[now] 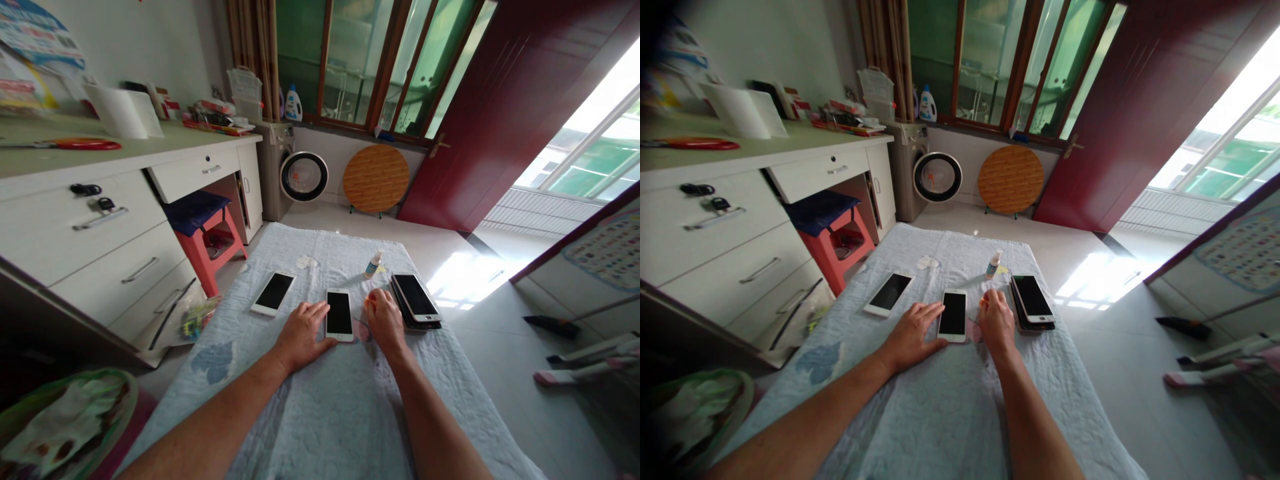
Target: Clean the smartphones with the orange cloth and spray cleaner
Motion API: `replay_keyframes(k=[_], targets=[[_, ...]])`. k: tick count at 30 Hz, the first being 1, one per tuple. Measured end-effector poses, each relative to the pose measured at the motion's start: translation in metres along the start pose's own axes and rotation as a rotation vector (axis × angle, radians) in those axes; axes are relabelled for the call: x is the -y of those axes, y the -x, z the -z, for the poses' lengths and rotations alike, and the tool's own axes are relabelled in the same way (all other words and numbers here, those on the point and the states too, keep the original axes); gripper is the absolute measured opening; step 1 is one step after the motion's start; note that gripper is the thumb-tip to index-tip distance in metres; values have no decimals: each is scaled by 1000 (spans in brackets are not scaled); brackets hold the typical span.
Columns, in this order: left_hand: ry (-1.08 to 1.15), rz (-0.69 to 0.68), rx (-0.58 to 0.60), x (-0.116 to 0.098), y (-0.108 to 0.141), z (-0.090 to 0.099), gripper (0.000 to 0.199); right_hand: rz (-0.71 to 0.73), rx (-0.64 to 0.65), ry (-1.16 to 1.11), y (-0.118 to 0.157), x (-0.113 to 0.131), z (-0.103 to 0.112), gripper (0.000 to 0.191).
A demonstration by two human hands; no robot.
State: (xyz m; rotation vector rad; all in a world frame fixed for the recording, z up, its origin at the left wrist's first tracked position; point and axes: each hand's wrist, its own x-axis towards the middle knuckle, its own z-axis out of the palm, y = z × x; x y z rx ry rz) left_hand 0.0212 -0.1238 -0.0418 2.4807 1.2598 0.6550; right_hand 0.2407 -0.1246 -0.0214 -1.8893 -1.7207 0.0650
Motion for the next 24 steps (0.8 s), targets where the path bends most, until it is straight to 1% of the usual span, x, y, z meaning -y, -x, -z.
replay_keyframes(k=[5,9,13,16,20,24], targets=[[-4,-6,18,-3,0,4,69,13,-14,-61,-1,0,-4,16],[-21,8,18,-4,0,4,70,27,26,-143,-1,3,-6,20],[-28,19,18,-4,-1,3,72,-43,132,-235,0,10,-5,22],[-18,22,27,-4,-1,3,71,-99,182,-257,1,14,-4,24],[-5,19,34,-4,-1,3,66,-139,212,-261,3,18,-5,27],[-7,20,41,-6,-2,5,68,-153,210,-277,3,19,-9,28]])
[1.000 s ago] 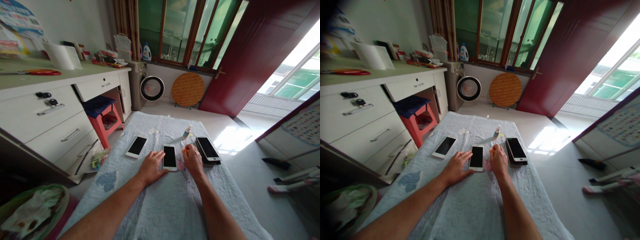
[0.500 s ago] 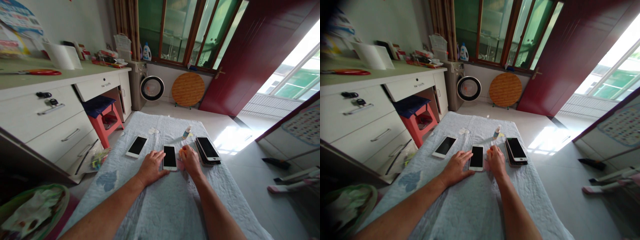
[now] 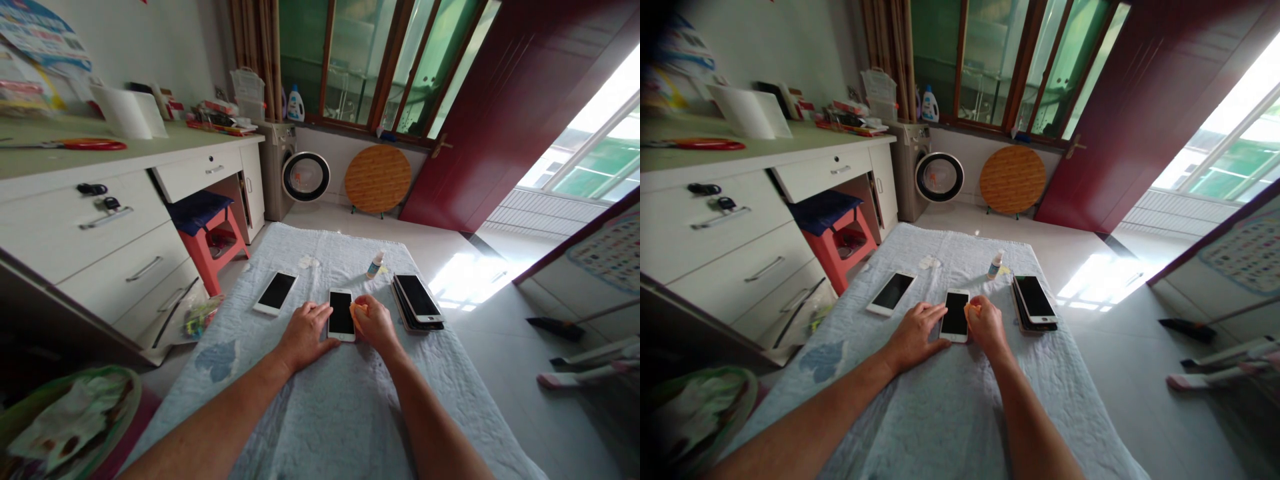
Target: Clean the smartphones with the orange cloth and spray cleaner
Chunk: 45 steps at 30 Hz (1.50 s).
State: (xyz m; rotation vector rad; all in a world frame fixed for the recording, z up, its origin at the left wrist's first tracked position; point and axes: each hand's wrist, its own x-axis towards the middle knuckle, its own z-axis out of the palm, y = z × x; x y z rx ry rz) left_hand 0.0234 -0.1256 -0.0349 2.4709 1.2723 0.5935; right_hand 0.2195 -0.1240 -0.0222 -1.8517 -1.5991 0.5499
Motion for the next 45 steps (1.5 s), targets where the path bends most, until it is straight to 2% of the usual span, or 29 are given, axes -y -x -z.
replay_keyframes(k=[3,10,14,17,22,30,37,41,45], targets=[[-3,-1,13,-1,0,2,68,-37,8,-78,-2,-3,-4,28],[6,-18,-1,0,0,2,73,-221,51,-476,-1,-5,-9,36],[18,-35,-29,1,0,0,76,-218,39,-624,1,1,-7,34],[31,-47,-69,1,0,1,69,-188,18,-690,2,6,-3,33],[7,-92,-71,-4,1,7,49,-160,39,-760,3,9,-1,33],[-38,-113,-88,-15,2,11,62,-113,159,-860,7,17,-2,35],[-58,-44,-47,-22,4,12,59,-69,238,-984,10,20,-4,35],[-9,-1,-66,-21,6,11,62,-96,225,-901,10,20,-7,35],[98,27,-154,-16,6,7,62,-135,270,-780,11,17,-13,35]])
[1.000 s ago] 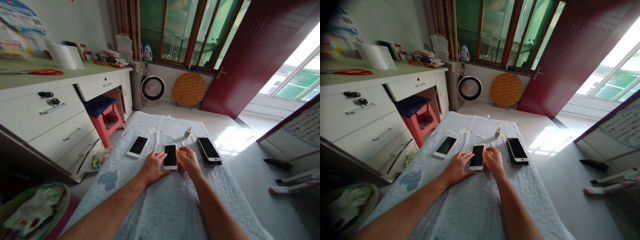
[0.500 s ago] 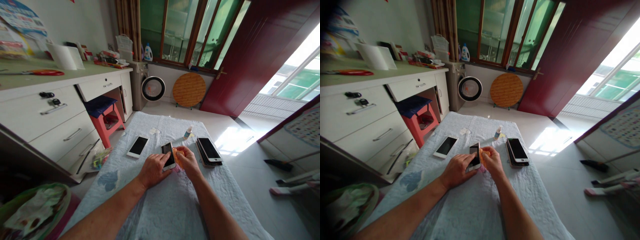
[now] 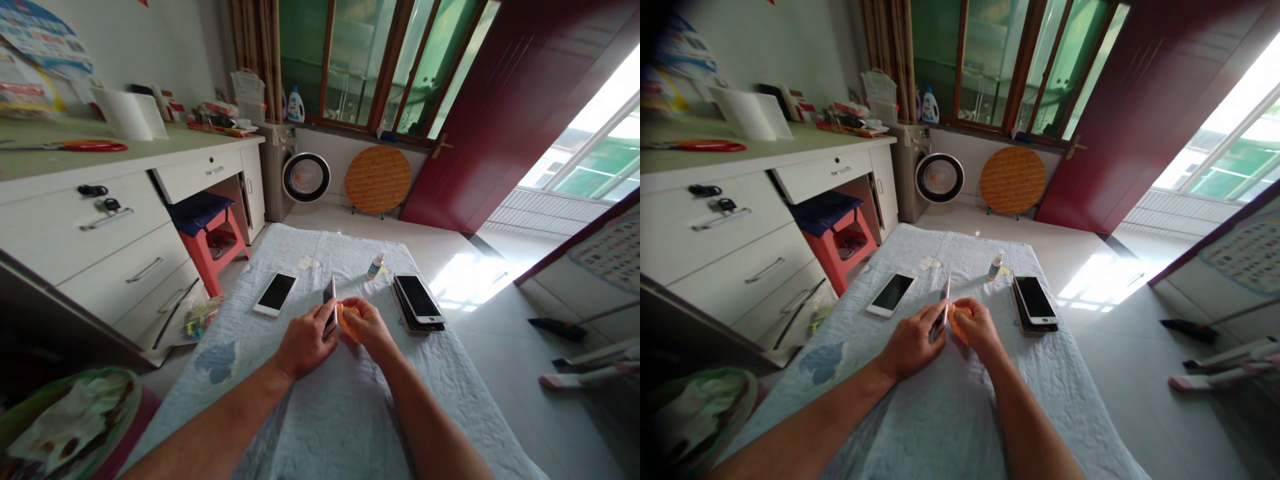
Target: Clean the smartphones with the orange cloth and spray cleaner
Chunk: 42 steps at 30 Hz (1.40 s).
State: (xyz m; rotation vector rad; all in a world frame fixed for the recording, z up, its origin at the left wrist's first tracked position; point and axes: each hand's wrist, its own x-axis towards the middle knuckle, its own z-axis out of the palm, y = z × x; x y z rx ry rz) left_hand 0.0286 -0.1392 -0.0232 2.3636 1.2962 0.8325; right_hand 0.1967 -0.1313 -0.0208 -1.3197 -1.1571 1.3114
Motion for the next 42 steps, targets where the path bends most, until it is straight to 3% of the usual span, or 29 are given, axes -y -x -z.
replay_keyframes(k=[5,13,18,28,42], targets=[[180,74,-89,4,-1,-2,58,-6,22,36,-2,-6,1,35],[392,144,-10,4,-5,2,53,-29,-21,67,-2,-5,1,38],[295,144,31,9,-3,0,57,-28,-19,84,-2,-8,1,34],[-12,17,101,14,-1,-5,68,7,-43,203,-3,-11,5,27],[-137,-6,108,17,-4,-4,56,64,-69,391,-5,-17,8,26]])
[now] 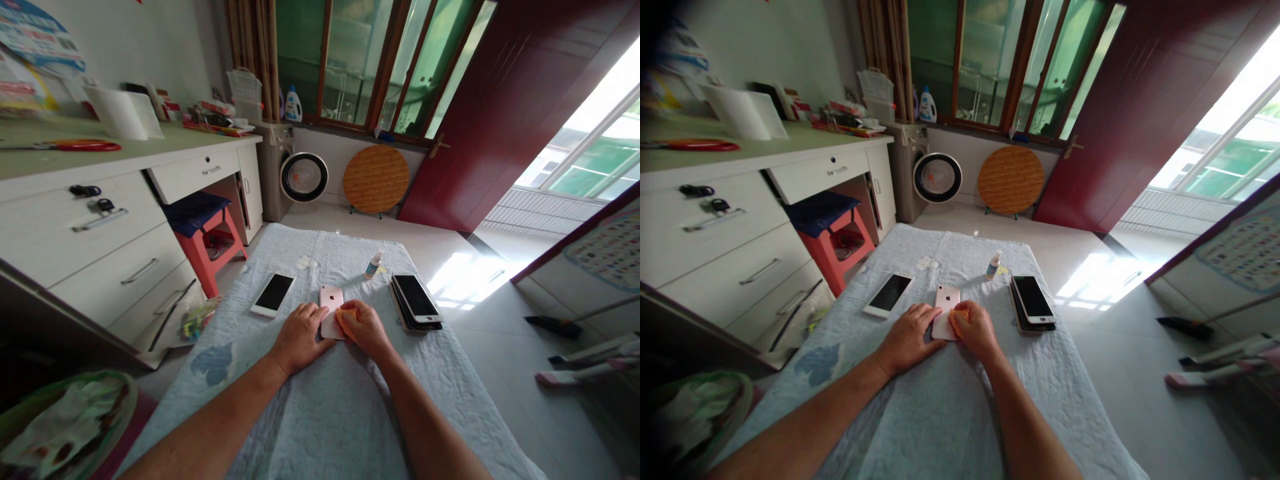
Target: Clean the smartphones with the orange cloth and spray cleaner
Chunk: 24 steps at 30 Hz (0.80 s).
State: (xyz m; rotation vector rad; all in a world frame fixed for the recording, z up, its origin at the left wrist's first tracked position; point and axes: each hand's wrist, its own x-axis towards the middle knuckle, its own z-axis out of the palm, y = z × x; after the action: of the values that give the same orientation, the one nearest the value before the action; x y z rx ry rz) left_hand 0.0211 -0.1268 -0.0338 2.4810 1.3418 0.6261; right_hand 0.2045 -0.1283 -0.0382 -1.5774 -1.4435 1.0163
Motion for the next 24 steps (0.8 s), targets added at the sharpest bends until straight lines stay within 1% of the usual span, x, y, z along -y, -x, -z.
replay_keyframes(k=[7,10,13,16,18,21,24], targets=[[22,30,-18,-2,1,3,51,17,-4,11,-1,-3,0,25],[1,55,-33,1,1,-1,60,47,-23,29,-2,-4,0,23],[-31,63,-21,4,1,-4,71,73,-38,45,-2,-6,-1,22],[-25,39,6,5,0,-4,68,106,-82,75,-2,-6,-2,21],[-23,26,11,4,0,-3,64,169,-140,117,-1,-4,-1,19],[-24,1,27,1,0,-1,58,325,-218,198,-1,2,1,15],[-16,-36,56,-2,1,0,56,433,-217,268,0,6,-1,17]])
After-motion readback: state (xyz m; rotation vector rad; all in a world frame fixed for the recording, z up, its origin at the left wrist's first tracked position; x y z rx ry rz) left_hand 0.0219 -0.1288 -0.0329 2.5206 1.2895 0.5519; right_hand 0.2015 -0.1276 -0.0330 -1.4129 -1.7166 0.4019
